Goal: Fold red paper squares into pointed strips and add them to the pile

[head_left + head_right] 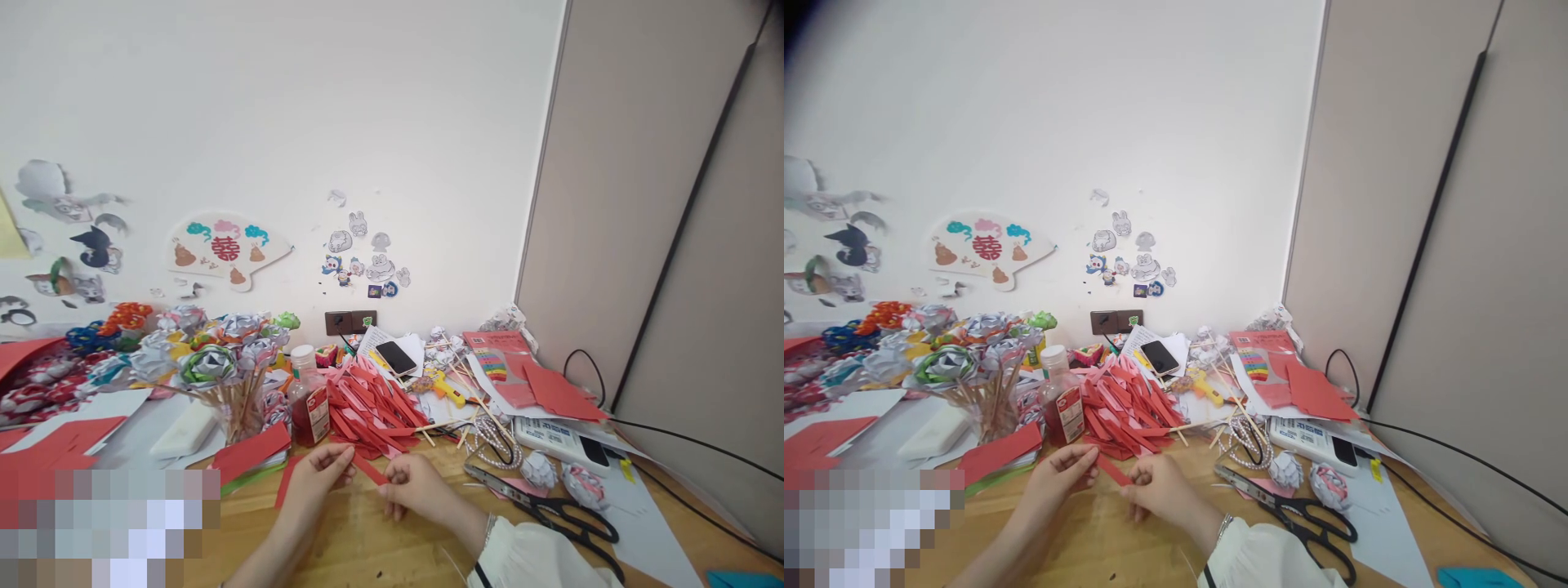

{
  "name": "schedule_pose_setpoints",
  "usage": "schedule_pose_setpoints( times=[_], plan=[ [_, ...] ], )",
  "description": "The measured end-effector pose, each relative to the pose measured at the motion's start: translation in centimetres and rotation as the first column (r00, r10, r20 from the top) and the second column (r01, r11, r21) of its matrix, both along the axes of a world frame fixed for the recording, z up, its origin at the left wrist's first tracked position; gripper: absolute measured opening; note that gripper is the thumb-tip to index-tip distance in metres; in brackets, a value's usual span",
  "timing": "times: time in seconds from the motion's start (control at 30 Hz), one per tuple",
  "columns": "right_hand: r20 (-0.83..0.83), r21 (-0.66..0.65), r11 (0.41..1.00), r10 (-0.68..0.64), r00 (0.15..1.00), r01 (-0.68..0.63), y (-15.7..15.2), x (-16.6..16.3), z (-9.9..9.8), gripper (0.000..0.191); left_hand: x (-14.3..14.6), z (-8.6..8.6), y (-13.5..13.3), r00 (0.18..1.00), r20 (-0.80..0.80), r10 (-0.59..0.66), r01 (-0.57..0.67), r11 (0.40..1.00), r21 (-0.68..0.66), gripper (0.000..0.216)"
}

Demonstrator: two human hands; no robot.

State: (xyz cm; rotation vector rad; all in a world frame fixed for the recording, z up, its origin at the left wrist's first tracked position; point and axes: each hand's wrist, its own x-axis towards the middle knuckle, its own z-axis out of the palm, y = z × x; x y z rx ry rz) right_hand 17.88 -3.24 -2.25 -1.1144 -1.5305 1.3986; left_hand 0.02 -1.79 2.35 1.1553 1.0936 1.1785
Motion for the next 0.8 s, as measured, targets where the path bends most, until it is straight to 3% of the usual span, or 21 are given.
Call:
schedule_pose_setpoints(
  times=[0.07, 0.17, 0.27, 0.4, 0.63, 0.8],
  plan=[
    [0.036, -0.005, 0.998, 0.063, 0.997, -0.063, -0.3, -0.2, 0.0, 0.046, -0.1, 0.1, -0.1, 1.000, -0.007, 0.000, 0.000, 0.998, 0.060, 0.046],
    [0.074, 0.034, 0.998, 0.055, 0.996, -0.058, -0.5, -0.2, 0.2, 0.044, 0.0, 0.1, -0.1, 1.000, -0.009, 0.011, -0.010, 0.992, 0.128, 0.046],
    [0.059, 0.045, 0.998, 0.031, 0.998, -0.034, -0.6, -0.2, 0.3, 0.043, 0.2, 0.1, -0.1, 0.997, -0.065, -0.049, 0.055, 0.994, 0.095, 0.047],
    [0.087, 0.011, 0.995, 0.099, 0.991, -0.100, -0.8, -0.3, 0.5, 0.048, 0.3, 0.2, -0.4, 0.974, -0.171, -0.148, 0.162, 0.984, 0.071, 0.049],
    [0.214, 0.172, 0.984, 0.001, 0.977, -0.038, -1.0, 0.0, 0.9, 0.056, 0.6, -0.2, -0.5, 0.974, -0.146, -0.172, 0.181, 0.983, 0.046, 0.049],
    [0.171, 0.183, 0.979, 0.061, 0.983, -0.092, -0.9, -0.2, 0.5, 0.058, 1.3, -1.2, -0.6, 0.958, -0.212, -0.192, 0.204, 0.978, 0.036, 0.047]
  ],
)
